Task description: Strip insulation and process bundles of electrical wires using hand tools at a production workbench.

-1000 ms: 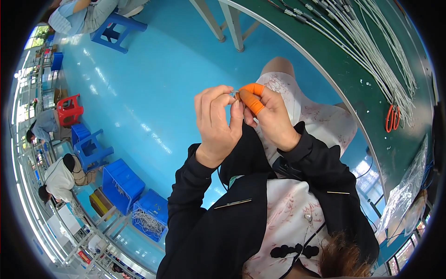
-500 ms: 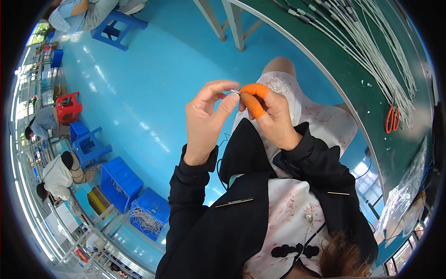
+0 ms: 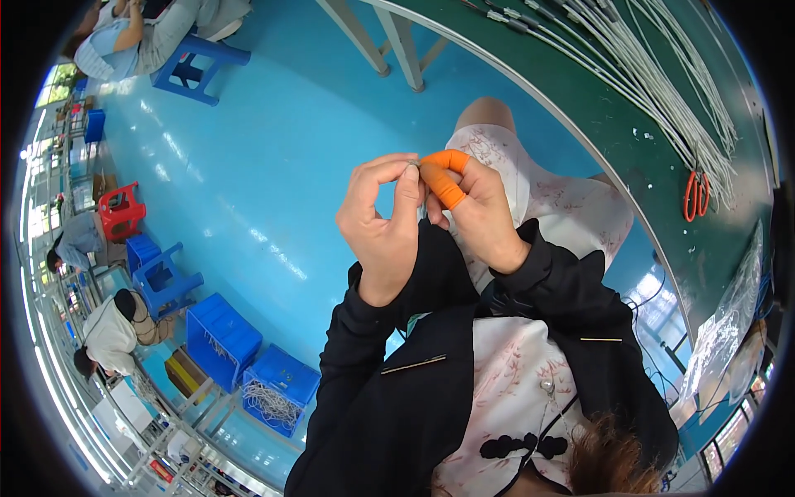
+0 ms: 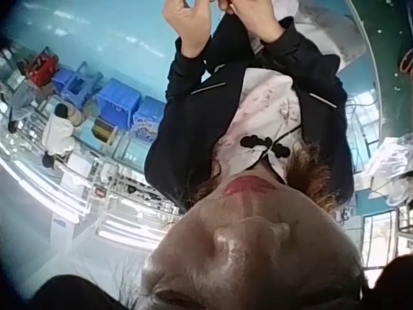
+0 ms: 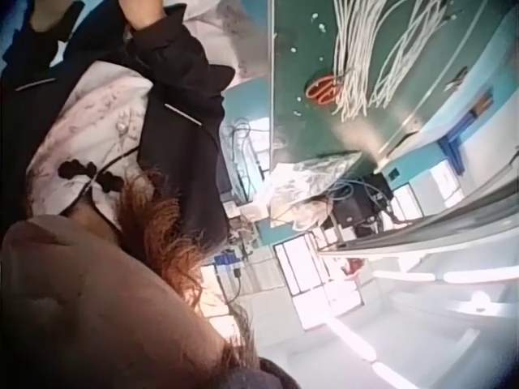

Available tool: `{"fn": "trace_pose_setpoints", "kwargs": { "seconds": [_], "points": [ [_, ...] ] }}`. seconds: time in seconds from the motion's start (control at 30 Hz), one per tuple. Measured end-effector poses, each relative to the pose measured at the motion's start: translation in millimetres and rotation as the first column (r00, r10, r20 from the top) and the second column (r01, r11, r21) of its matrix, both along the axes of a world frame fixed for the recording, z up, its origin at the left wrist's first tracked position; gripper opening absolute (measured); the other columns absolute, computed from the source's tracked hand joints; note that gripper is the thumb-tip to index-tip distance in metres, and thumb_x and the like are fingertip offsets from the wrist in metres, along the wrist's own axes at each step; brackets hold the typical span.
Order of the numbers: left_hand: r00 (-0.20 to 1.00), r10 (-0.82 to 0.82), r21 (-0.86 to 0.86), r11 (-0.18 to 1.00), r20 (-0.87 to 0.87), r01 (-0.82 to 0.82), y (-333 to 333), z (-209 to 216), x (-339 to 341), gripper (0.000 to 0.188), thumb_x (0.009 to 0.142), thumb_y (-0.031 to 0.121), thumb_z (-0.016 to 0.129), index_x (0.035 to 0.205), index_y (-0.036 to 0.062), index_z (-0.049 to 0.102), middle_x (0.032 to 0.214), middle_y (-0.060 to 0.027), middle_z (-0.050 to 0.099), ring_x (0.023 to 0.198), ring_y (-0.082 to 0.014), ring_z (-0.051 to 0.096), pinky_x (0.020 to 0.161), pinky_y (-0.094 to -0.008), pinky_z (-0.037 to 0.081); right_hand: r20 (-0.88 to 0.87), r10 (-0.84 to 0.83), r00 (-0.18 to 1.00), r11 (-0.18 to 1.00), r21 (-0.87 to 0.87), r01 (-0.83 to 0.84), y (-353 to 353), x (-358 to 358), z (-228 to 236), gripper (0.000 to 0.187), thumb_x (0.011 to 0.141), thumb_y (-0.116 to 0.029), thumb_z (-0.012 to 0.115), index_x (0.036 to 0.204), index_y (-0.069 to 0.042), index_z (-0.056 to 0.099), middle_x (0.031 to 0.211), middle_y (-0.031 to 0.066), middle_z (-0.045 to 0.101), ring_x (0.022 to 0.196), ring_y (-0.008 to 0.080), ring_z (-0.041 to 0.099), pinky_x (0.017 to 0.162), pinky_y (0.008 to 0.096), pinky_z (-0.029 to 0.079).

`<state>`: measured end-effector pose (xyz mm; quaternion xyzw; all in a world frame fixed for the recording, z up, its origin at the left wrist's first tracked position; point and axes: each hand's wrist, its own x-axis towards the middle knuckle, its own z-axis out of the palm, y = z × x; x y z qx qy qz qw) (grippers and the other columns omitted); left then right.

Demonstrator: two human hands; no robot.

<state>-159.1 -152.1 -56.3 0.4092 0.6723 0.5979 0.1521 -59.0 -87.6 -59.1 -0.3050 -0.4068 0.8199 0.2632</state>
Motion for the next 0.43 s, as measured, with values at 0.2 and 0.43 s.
{"fn": "trace_pose_setpoints", "kwargs": {
  "seconds": [0.2,0.43],
  "points": [
    [0.871,-0.134,0.089,0.991,0.473,0.104,28,12,26,0.003,0.091,-0.001,0.051,0.094,-0.0008,0.050,0.104,-0.0159,0.061,0.057,-0.0092,0.053,0.045,-0.0221,0.043,-0.061,-0.061,0.996,0.996,-0.067,0.057,19,19,1,0.018,0.095,-0.012,0.050,0.108,0.001,0.049,0.074,0.0066,0.058,0.057,0.0098,0.054,0.049,0.0228,0.041],
    [0.919,-0.177,0.126,0.982,0.353,0.141,42,16,46,0.005,0.094,0.005,0.050,0.098,0.0027,0.048,0.111,-0.0171,0.059,0.057,-0.0083,0.051,0.043,-0.0207,0.044,-0.144,-0.069,0.987,0.993,0.089,0.082,26,38,-3,0.024,0.094,-0.012,0.053,0.113,0.000,0.046,0.089,0.0103,0.062,0.064,0.0129,0.058,0.055,0.0241,0.047]
  ]
}}
